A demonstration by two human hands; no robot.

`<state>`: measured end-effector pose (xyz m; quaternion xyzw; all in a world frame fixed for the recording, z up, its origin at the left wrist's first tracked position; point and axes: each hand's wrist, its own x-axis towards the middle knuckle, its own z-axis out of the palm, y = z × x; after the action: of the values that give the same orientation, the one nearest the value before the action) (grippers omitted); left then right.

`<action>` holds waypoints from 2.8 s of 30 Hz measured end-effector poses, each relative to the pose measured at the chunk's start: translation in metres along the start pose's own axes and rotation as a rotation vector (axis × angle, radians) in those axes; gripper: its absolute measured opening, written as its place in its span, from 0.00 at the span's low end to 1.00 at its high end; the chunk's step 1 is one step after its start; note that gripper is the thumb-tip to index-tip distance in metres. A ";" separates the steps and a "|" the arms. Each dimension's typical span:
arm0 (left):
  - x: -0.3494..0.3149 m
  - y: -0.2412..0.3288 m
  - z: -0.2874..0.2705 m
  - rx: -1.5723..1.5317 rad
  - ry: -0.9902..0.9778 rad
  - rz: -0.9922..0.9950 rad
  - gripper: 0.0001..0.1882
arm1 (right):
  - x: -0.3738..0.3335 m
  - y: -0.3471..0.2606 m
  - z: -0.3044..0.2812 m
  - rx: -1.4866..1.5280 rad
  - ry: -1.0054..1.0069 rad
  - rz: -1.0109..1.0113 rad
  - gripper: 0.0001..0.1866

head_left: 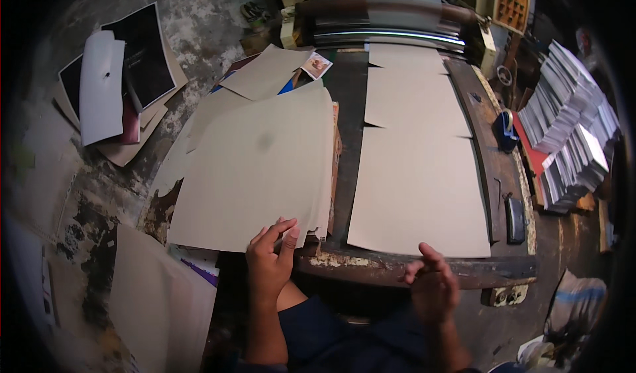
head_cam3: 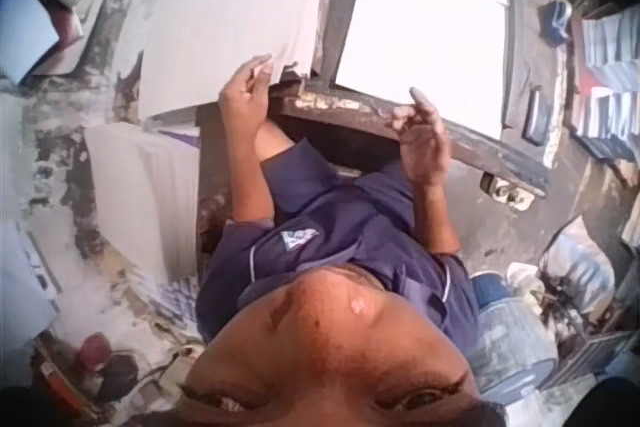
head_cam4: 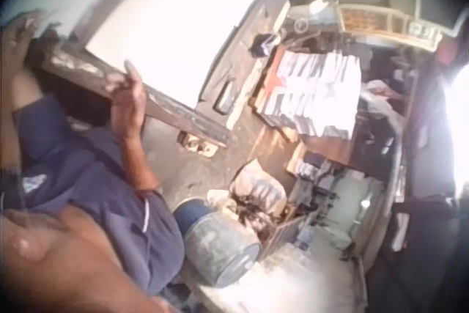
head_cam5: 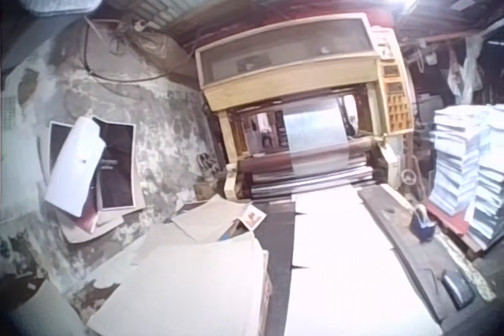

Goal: The person picks up large sheets of paper from a stack and feeds them one by one into the rollers of a laminating machine.

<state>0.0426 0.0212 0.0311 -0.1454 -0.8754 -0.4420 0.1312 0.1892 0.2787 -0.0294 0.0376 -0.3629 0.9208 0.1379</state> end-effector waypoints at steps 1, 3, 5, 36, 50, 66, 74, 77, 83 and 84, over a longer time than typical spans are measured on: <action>-0.002 -0.003 0.000 0.010 -0.021 0.001 0.15 | 0.003 -0.021 0.026 0.009 -0.136 -0.076 0.34; -0.006 -0.012 -0.001 -0.013 -0.010 -0.011 0.15 | 0.009 -0.049 0.073 0.125 -0.426 -0.241 0.32; -0.002 -0.002 0.003 -0.032 -0.045 -0.028 0.15 | 0.016 -0.080 0.108 0.181 -0.676 -0.362 0.30; 0.003 0.013 -0.026 0.214 -0.384 0.451 0.46 | -0.027 0.042 -0.077 -0.035 0.447 0.495 0.16; 0.017 -0.021 -0.028 0.311 -0.495 0.270 0.51 | -0.092 0.071 -0.079 -0.121 0.517 0.535 0.24; 0.021 -0.022 -0.014 -0.872 0.455 -0.370 0.24 | 0.005 0.084 -0.117 -0.010 0.551 0.351 0.22; -0.004 0.022 -0.014 -0.130 -0.049 0.304 0.21 | 0.006 0.077 -0.094 0.054 0.725 0.315 0.30; -0.010 0.030 -0.018 -0.200 -0.273 0.465 0.19 | 0.009 0.038 -0.060 0.113 0.380 0.316 0.32; -0.018 0.039 -0.020 -0.037 -0.586 0.560 0.17 | -0.001 0.015 -0.059 -0.089 0.399 0.342 0.24; -0.014 0.036 -0.022 -0.036 -0.585 0.561 0.17 | -0.005 0.010 -0.065 -0.119 0.334 0.381 0.21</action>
<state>0.0713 0.0216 0.0645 -0.5006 -0.7942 -0.3442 -0.0103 0.1935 0.3146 -0.0850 -0.1923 -0.3890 0.9007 0.0219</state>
